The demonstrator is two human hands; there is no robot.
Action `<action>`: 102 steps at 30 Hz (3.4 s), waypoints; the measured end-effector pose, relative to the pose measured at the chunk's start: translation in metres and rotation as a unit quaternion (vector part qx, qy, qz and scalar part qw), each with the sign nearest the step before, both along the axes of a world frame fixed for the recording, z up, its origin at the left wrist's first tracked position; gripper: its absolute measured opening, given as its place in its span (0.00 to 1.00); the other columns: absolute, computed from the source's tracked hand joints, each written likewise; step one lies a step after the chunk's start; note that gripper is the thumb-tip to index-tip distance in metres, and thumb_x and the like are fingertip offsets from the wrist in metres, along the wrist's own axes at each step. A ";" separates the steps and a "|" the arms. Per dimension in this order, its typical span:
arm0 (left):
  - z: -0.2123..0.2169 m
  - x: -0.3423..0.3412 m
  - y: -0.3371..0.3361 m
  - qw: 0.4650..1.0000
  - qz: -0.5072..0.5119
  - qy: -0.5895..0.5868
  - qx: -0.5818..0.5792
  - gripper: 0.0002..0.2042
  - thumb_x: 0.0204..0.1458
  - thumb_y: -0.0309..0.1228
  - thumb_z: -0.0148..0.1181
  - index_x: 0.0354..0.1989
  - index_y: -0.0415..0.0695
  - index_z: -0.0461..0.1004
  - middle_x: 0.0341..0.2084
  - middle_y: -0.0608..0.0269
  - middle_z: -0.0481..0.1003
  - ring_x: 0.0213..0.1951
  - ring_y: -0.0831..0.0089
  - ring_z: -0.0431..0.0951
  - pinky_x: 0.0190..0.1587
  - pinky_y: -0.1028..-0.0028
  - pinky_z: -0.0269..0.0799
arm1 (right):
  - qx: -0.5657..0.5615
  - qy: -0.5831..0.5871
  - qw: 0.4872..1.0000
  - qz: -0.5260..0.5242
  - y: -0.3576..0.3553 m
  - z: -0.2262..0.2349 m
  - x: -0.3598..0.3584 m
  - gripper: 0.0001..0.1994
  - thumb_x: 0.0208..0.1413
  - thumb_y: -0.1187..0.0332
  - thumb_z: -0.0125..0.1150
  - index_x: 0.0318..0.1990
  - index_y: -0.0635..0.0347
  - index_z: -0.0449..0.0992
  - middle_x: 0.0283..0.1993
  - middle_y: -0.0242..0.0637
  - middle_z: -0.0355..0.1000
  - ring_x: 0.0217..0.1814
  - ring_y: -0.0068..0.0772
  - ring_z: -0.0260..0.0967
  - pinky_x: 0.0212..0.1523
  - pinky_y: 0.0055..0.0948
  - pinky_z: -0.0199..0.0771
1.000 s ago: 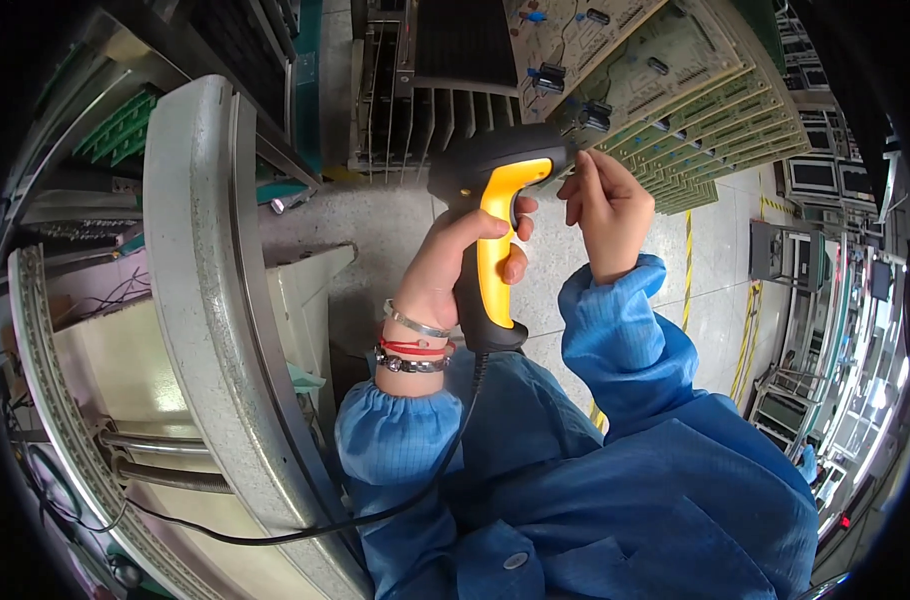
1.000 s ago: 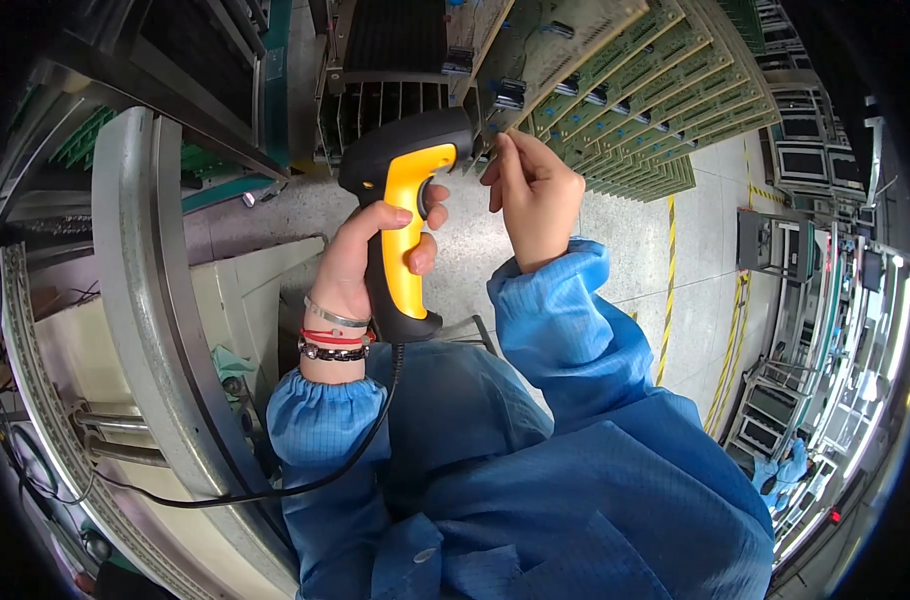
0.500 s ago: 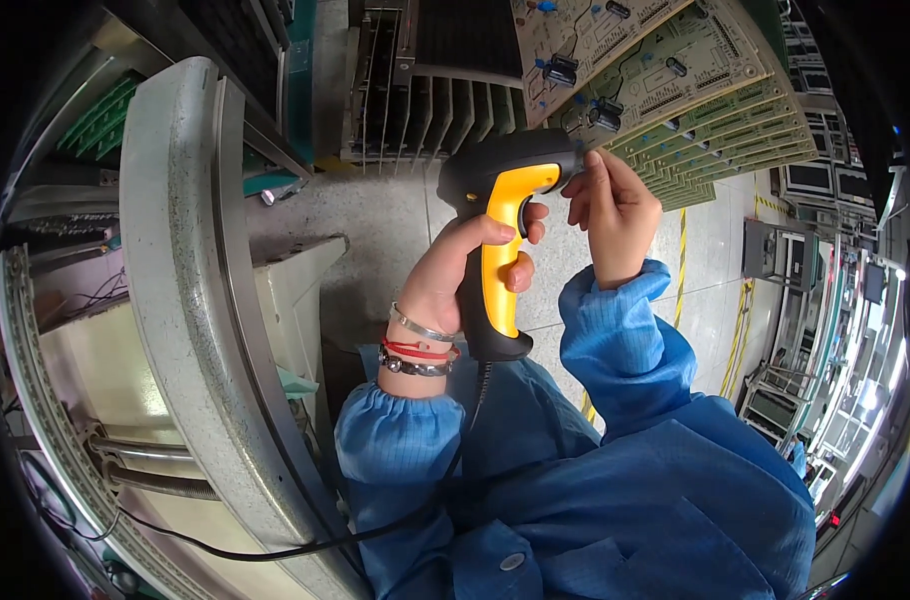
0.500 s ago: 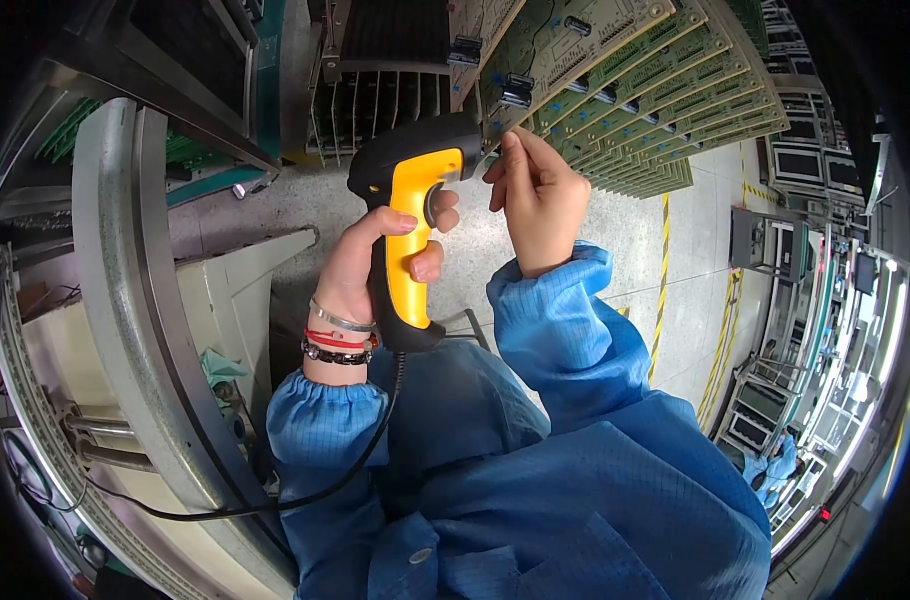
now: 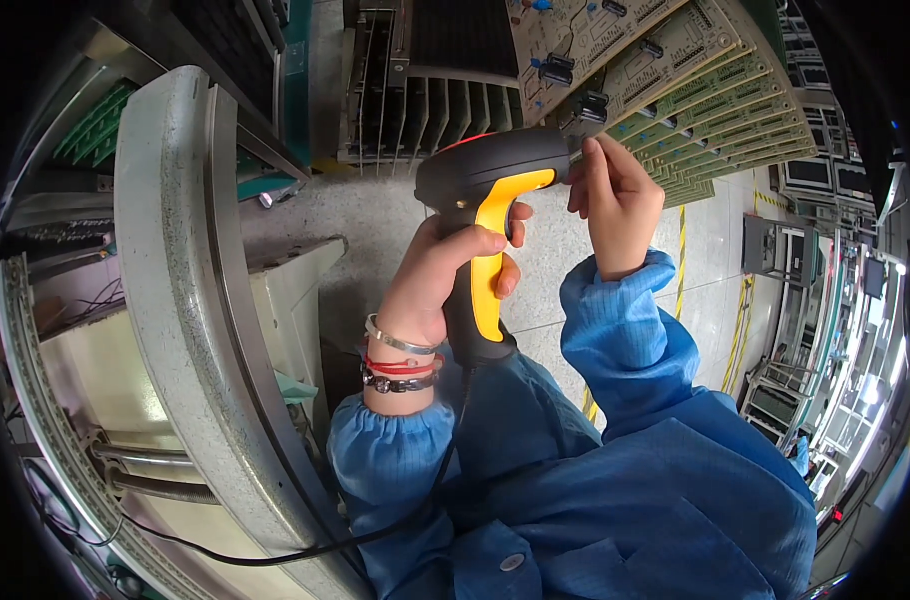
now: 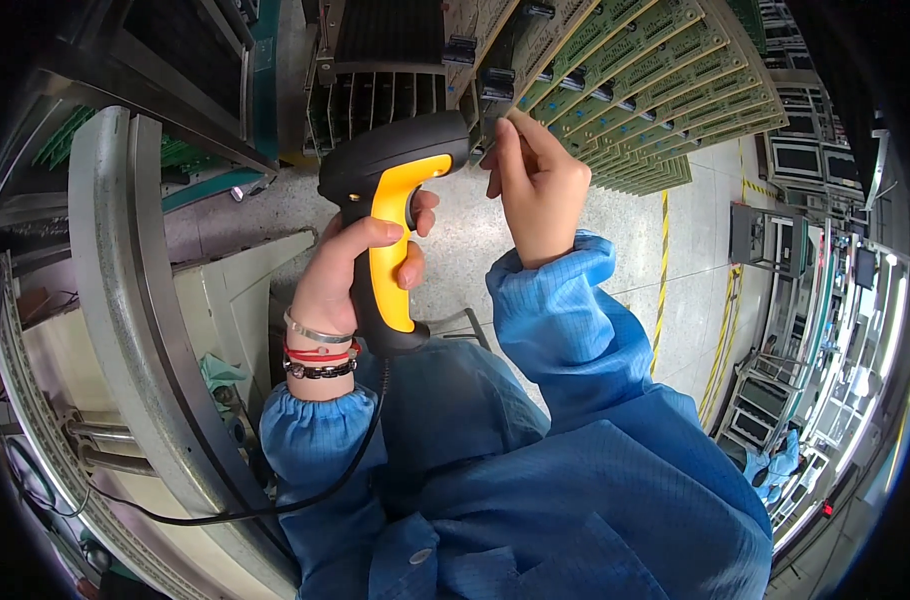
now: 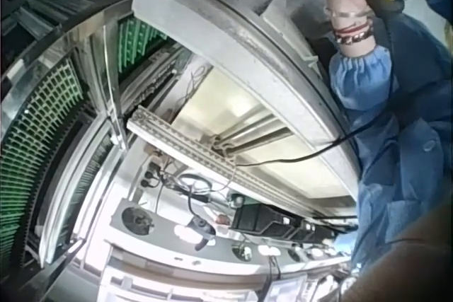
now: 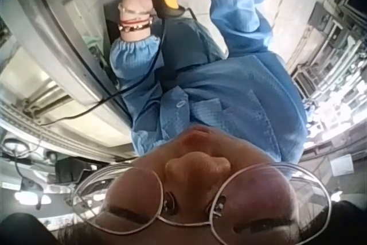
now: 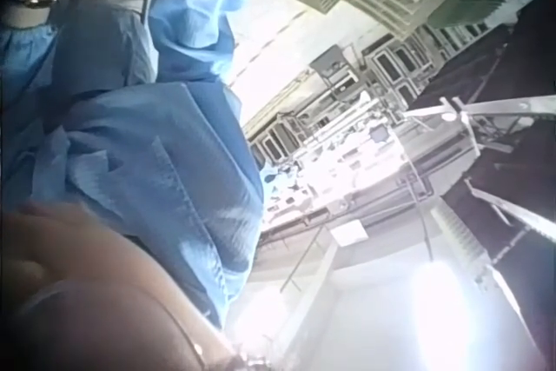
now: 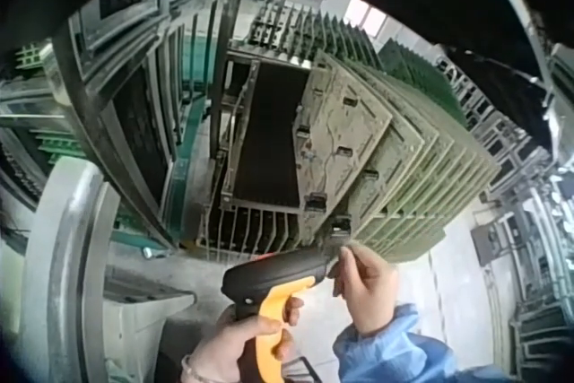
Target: The person assembles small electronic components from a component tray onto a circuit board within a mounting frame, scanning barcodes with a barcode scanner.
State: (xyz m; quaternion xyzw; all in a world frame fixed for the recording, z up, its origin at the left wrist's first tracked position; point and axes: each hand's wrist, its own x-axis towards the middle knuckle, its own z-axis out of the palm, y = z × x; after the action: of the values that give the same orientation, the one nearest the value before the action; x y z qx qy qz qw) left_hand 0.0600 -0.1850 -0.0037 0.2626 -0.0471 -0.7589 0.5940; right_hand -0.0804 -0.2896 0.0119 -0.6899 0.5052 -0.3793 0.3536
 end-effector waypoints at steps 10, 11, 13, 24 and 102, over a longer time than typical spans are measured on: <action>0.000 0.000 0.002 1.000 -0.002 -0.008 -0.005 0.18 0.41 0.29 0.55 0.43 0.39 0.70 0.27 0.61 0.72 0.19 0.73 0.72 0.23 0.77 0.68 | -0.014 0.014 1.000 -0.010 -0.001 0.002 0.005 0.10 0.58 0.69 0.52 0.38 0.67 0.75 0.18 0.30 0.67 0.15 0.15 0.61 0.14 0.15 0.57; 0.000 -0.002 0.002 1.000 -0.007 0.004 -0.009 0.18 0.41 0.29 0.55 0.43 0.39 0.70 0.27 0.61 0.72 0.19 0.73 0.72 0.23 0.77 0.68 | -0.021 0.020 1.000 -0.012 -0.003 0.003 0.006 0.10 0.57 0.69 0.52 0.38 0.68 0.75 0.18 0.30 0.66 0.15 0.14 0.60 0.14 0.15 0.57; 0.000 -0.005 0.002 1.000 -0.010 0.013 -0.008 0.18 0.41 0.30 0.55 0.44 0.39 0.70 0.27 0.61 0.71 0.19 0.73 0.71 0.23 0.78 0.67 | -0.054 0.043 0.997 -0.016 -0.011 0.006 0.011 0.10 0.57 0.69 0.53 0.38 0.68 0.75 0.17 0.29 0.66 0.15 0.14 0.60 0.14 0.16 0.57; -0.012 -0.017 -0.007 0.999 -0.042 0.027 -0.014 0.19 0.42 0.29 0.54 0.45 0.39 0.68 0.29 0.61 0.70 0.19 0.74 0.70 0.23 0.78 0.66 | -0.058 0.024 0.993 -0.096 -0.013 -0.010 -0.018 0.11 0.54 0.70 0.56 0.40 0.69 0.72 0.18 0.33 0.69 0.14 0.14 0.58 0.15 0.16 0.55; 0.009 -0.041 -0.035 0.999 -0.042 -0.023 0.019 0.16 0.44 0.29 0.52 0.43 0.38 0.69 0.29 0.61 0.71 0.19 0.73 0.70 0.24 0.77 0.65 | -0.069 -0.027 0.992 -0.101 -0.028 -0.021 -0.032 0.07 0.52 0.73 0.58 0.38 0.65 0.73 0.25 0.34 0.72 0.24 0.21 0.68 0.22 0.19 0.66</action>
State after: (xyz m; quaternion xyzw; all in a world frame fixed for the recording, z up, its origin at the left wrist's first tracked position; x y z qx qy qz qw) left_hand 0.0194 -0.2201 0.0050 0.2892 -0.0576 -0.7775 0.5555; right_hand -0.1125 -0.3174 -0.0086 -0.6474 0.5351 -0.4658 0.2785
